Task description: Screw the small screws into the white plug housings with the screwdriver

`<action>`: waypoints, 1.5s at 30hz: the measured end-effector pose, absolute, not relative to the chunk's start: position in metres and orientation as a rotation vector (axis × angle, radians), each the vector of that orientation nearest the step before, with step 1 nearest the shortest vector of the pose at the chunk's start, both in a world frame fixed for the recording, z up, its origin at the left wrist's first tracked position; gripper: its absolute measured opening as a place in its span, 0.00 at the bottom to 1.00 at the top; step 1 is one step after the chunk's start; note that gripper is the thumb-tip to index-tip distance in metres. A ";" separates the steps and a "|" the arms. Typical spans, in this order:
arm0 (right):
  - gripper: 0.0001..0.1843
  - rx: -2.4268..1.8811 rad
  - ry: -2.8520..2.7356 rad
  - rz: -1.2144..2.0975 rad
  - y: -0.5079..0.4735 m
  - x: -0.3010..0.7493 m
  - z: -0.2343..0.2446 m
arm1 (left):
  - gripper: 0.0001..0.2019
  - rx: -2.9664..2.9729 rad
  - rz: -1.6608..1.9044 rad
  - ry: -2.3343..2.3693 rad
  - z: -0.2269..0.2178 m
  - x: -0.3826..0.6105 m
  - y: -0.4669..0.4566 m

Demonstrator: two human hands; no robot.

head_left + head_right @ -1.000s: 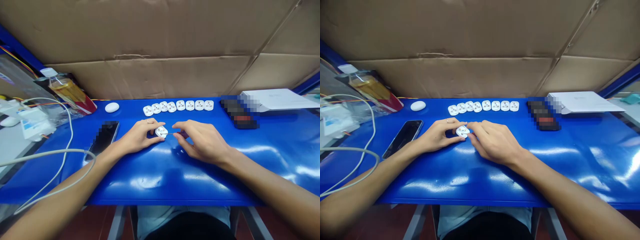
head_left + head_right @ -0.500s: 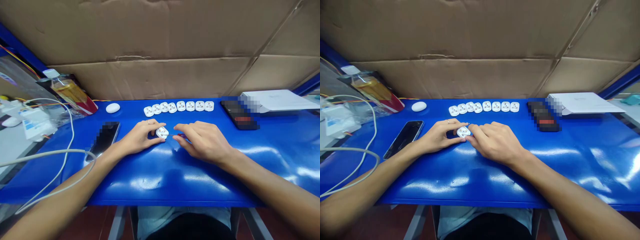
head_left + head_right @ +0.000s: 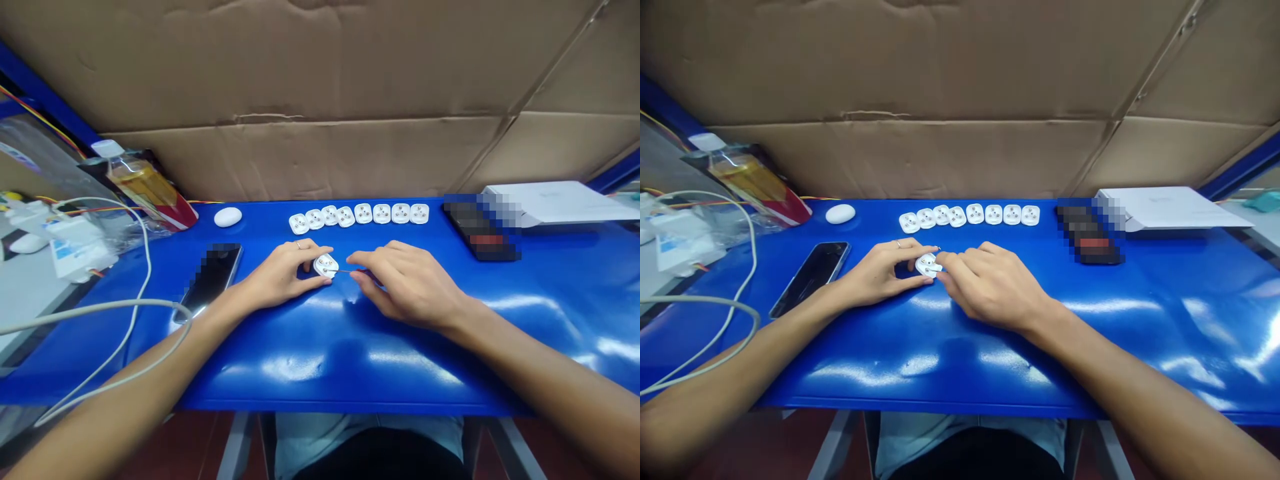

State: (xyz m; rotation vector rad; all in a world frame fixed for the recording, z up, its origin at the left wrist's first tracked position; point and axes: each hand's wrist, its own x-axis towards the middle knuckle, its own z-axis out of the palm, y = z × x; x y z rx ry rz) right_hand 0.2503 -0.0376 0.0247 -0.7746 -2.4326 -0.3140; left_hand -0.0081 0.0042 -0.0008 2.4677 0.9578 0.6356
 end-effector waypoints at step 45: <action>0.10 -0.719 -2.412 -0.219 -0.039 0.250 0.023 | 0.22 2.497 0.638 0.951 -0.003 -0.008 0.005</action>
